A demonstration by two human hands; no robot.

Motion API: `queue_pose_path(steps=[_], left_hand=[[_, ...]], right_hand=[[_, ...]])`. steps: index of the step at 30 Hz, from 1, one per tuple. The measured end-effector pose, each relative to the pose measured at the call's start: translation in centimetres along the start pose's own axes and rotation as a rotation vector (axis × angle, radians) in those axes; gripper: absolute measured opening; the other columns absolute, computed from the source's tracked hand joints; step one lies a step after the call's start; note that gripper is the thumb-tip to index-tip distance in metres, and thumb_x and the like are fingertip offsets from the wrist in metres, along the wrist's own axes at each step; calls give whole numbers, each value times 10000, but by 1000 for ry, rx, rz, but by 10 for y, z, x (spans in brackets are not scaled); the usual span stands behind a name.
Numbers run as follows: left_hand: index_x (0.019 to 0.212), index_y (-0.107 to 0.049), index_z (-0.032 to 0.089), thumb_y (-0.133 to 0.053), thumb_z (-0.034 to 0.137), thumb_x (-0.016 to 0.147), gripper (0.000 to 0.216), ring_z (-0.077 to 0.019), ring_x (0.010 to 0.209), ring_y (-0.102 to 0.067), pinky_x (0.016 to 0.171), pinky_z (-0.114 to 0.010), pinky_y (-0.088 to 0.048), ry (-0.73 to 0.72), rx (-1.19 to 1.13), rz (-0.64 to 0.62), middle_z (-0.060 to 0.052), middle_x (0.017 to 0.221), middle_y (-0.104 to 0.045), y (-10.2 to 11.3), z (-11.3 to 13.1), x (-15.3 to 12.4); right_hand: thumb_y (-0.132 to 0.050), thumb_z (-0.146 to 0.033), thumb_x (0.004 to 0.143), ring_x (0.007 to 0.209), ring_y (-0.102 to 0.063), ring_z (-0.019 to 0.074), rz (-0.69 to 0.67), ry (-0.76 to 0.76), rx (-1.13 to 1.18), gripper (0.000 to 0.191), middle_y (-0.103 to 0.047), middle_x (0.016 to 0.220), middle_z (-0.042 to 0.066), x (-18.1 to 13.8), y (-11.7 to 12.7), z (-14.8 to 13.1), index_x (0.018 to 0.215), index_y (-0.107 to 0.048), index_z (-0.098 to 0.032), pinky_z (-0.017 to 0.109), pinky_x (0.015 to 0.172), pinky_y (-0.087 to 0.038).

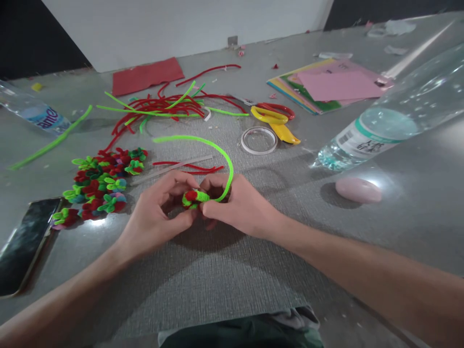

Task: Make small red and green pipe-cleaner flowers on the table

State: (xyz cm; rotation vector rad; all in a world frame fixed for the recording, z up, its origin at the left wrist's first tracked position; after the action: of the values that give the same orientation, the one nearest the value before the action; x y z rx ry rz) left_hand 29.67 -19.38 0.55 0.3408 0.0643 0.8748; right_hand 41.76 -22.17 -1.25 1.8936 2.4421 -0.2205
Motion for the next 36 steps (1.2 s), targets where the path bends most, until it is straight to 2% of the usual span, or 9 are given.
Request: queue_pose_path(steps=[6, 11, 18, 36], left_hand=[[1074, -570, 239, -661, 28, 796, 362, -96, 781, -673, 742, -213, -527, 2, -31, -18, 81, 840, -711, -2, -1, 1], [1095, -578, 239, -683, 43, 802, 368, -114, 809, -698, 743, -225, -535, 4, -23, -22, 72, 835, -712, -1, -2, 1], [1117, -589, 233, -669, 36, 799, 382, -113, 792, -697, 744, -229, -542, -4, -49, -45, 58, 849, -741, -2, 1, 0], [1115, -574, 212, -616, 65, 821, 331, -151, 796, -743, 756, -287, -553, 60, -126, -83, 10, 890, -780, -2, 0, 1]], right_hand=[[-591, -91, 732, 608, -628, 84, -24, 3, 21, 102, -614, 717, -49, 0, -1, 0, 775, -624, -178, 184, 545, -582], [-646, -131, 776, 630, -631, 83, -13, 0, 46, 56, -607, 745, -49, 0, 1, 1, 799, -623, -178, 183, 548, -592], [-627, -106, 747, 632, -612, 92, -22, 8, 12, 82, -597, 699, -50, 1, 0, 2, 750, -596, -182, 181, 529, -584], [-639, -127, 759, 633, -616, 103, -41, 1, 49, 76, -620, 711, -34, 1, -1, 1, 797, -614, -188, 207, 530, -595]])
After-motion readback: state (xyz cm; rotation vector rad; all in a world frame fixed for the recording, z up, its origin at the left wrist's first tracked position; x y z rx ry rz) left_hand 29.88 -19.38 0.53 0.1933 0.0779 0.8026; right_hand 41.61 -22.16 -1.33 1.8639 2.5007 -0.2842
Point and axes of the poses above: each hand's wrist, its own x-axis towards the middle knuckle, its own y-axis out of the back of the hand, z = x × y, the point moved 8 cm from there along x, towards the middle knuckle
